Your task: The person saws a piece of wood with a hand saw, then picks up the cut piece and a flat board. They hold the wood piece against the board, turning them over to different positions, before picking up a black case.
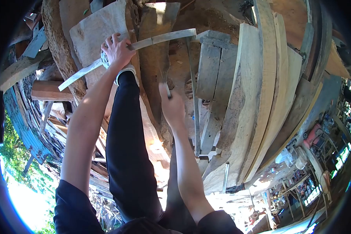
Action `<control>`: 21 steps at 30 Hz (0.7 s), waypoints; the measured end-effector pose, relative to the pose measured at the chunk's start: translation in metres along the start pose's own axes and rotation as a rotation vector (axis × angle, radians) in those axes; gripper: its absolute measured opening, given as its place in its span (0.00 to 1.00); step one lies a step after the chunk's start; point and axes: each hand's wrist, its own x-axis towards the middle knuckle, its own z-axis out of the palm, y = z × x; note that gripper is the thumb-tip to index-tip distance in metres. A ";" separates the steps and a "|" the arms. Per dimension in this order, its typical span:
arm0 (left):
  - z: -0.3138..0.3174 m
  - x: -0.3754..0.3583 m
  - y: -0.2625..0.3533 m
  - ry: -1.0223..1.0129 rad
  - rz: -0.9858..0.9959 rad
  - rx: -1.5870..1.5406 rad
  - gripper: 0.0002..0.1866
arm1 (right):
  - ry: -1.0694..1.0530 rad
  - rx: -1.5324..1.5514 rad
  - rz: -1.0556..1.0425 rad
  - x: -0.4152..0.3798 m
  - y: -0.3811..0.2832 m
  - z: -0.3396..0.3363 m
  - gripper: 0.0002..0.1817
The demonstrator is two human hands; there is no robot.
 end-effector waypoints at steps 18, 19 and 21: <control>0.001 0.003 0.002 -0.031 -0.034 -0.009 0.21 | 0.057 -0.011 -0.053 -0.024 0.004 0.000 0.37; 0.002 0.003 0.001 -0.008 -0.023 -0.014 0.20 | 0.090 0.015 -0.064 -0.051 0.026 -0.005 0.35; 0.006 -0.003 -0.004 0.000 -0.017 -0.011 0.19 | 0.030 0.058 0.101 -0.093 0.032 -0.028 0.35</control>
